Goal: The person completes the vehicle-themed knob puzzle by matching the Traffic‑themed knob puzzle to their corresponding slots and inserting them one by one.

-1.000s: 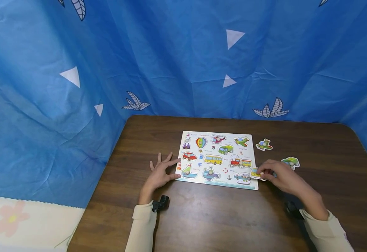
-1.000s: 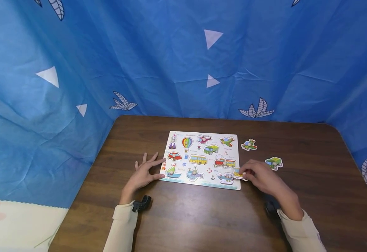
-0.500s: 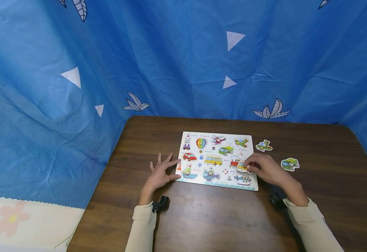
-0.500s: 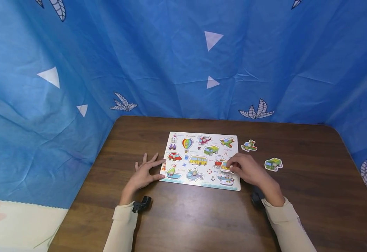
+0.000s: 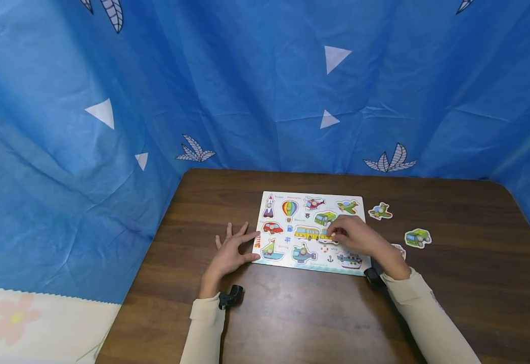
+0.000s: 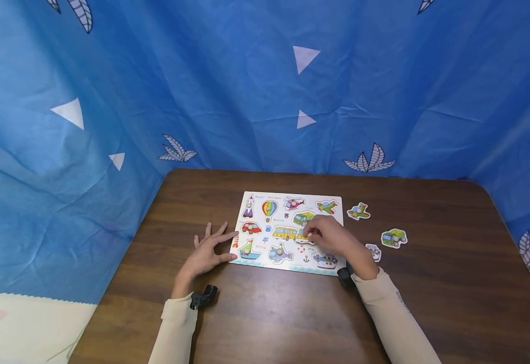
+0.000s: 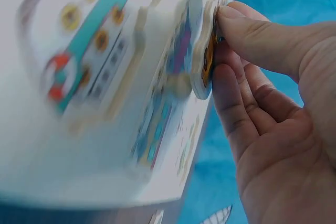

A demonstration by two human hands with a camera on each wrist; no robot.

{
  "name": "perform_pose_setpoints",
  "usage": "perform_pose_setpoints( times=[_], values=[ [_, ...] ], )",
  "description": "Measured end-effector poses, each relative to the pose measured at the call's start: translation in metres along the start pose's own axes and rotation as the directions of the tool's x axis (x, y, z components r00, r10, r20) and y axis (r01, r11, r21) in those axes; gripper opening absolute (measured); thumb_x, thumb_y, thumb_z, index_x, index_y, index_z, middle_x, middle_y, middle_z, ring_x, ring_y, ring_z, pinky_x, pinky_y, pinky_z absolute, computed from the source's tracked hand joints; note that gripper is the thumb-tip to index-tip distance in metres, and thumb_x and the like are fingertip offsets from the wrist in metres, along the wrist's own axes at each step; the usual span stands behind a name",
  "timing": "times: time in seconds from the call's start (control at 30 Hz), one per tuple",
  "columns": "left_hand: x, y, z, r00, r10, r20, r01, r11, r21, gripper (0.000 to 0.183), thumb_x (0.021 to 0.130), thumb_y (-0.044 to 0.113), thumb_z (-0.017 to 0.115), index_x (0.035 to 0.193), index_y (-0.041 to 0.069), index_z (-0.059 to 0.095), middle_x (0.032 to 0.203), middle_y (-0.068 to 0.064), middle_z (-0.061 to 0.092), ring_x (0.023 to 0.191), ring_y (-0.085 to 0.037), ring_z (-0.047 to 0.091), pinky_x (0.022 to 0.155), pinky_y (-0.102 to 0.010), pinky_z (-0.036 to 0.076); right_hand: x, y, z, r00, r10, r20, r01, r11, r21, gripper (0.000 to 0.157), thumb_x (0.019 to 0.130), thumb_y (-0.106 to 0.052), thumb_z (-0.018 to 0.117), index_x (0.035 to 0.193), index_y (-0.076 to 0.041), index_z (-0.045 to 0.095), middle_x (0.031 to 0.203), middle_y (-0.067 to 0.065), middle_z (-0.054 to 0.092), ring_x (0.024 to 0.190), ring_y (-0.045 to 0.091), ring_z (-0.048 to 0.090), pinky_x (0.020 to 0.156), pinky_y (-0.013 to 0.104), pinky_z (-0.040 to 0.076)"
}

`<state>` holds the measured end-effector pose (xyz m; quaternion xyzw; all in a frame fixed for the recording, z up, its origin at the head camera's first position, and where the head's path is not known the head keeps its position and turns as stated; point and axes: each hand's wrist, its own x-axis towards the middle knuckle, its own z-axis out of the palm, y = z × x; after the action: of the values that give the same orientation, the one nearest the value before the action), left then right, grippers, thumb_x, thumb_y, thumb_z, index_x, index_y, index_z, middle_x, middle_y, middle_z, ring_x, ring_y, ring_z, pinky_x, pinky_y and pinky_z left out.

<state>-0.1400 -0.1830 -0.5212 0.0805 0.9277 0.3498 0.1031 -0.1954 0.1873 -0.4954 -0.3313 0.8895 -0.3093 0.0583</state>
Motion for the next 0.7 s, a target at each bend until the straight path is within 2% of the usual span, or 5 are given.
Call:
perform_pose_setpoints(
  times=[0.17,0.4,0.7],
  values=[
    [0.000,-0.001,0.000,1.000,-0.002,0.004,0.002,1.000,0.004,0.064,0.083,0.030,0.082,0.142,0.026,0.058,0.164,-0.012,0.026,0.152,-0.047,-0.010,0.107,-0.077,-0.013,0.019,-0.010,0.009,0.999,-0.002,0.045,0.003,1.000,-0.017,0.011,0.088,0.000,0.072,0.095,-0.009,0.075,0.087,0.001,0.069,0.076,0.009,0.053,0.072,0.030,0.047],
    [0.001,0.000,0.000,1.000,-0.007,-0.001,0.007,1.000,0.013,0.064,0.083,0.030,0.082,0.142,0.027,0.058,0.164,-0.012,0.027,0.152,-0.048,-0.010,0.107,-0.077,-0.013,0.039,-0.024,0.021,0.998,0.015,0.059,-0.014,1.000,-0.013,0.009,0.091,-0.002,0.070,0.097,-0.008,0.075,0.090,0.004,0.068,0.078,0.011,0.055,0.076,0.033,0.048],
    [0.000,0.001,0.000,1.000,-0.007,0.006,0.007,1.000,0.018,0.065,0.083,0.031,0.082,0.143,0.026,0.057,0.164,-0.012,0.026,0.152,-0.048,-0.010,0.107,-0.078,-0.013,0.052,-0.025,0.037,0.997,0.035,0.070,-0.033,0.999,-0.028,0.008,0.090,-0.004,0.072,0.096,-0.010,0.075,0.092,0.001,0.070,0.079,0.010,0.057,0.076,0.030,0.049]
  ],
)
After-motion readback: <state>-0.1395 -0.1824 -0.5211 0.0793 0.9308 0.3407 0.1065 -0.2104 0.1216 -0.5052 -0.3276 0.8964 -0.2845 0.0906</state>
